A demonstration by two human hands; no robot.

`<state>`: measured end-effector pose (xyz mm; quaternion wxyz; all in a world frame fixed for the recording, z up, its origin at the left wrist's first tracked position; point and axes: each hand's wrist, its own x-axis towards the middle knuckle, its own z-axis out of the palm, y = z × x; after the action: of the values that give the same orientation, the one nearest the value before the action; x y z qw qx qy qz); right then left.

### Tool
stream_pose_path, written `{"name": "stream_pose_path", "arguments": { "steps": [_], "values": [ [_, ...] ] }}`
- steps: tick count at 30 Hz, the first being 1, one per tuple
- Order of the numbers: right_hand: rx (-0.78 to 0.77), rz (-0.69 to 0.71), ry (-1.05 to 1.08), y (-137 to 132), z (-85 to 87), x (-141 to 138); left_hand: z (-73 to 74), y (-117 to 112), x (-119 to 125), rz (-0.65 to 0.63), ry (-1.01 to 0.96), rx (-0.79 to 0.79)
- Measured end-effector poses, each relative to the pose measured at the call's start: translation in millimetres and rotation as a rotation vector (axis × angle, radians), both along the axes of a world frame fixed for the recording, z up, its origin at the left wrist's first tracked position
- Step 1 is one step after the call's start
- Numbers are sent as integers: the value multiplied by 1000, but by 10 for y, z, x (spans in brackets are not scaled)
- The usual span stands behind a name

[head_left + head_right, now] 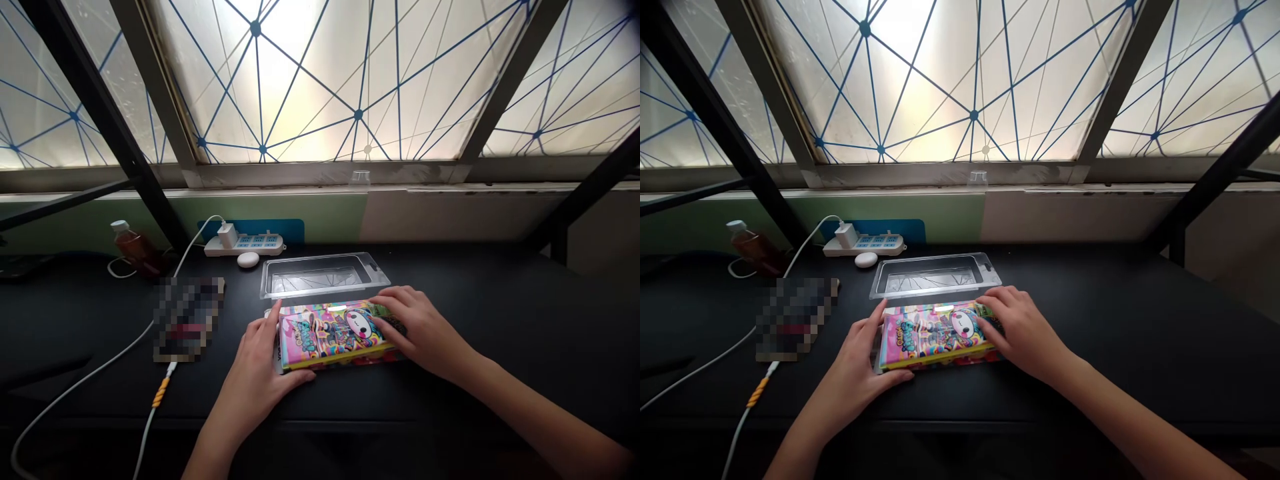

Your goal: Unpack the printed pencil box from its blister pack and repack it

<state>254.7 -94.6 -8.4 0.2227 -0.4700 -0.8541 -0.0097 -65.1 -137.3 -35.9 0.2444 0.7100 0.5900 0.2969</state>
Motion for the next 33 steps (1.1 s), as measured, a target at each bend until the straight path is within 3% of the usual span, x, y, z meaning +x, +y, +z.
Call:
{"name": "stream_pose_path", "arguments": {
  "steps": [3, 6, 11, 18, 21, 25, 27, 33],
  "values": [
    [-102, 113, -52, 91, 98, -327, 9, 6, 1, 24, 0, 2],
    [-157, 129, -39, 215, 122, -573, 25, 2, 7, 45, 8, 13],
    [-155, 116, 14, 326, 39, -655, 40, 1, 4, 78, -5, 12],
    [177, 74, 137, 276, 43, -660, 29, 17, 16, 115, 20, -4],
    [278, 194, 192, 143, 155, -575, 36, 5, 25, 119, 44, -27],
    [260, 401, 249, -118, 238, -297, 54, -1, 10, 77, 82, -37],
    [205, 405, 263, -218, 195, -110, 47, 1, -14, 58, 78, -42],
    [-73, 236, 239, -285, -67, 424, -21, -23, -66, 4, 40, -39]
  ]
}}
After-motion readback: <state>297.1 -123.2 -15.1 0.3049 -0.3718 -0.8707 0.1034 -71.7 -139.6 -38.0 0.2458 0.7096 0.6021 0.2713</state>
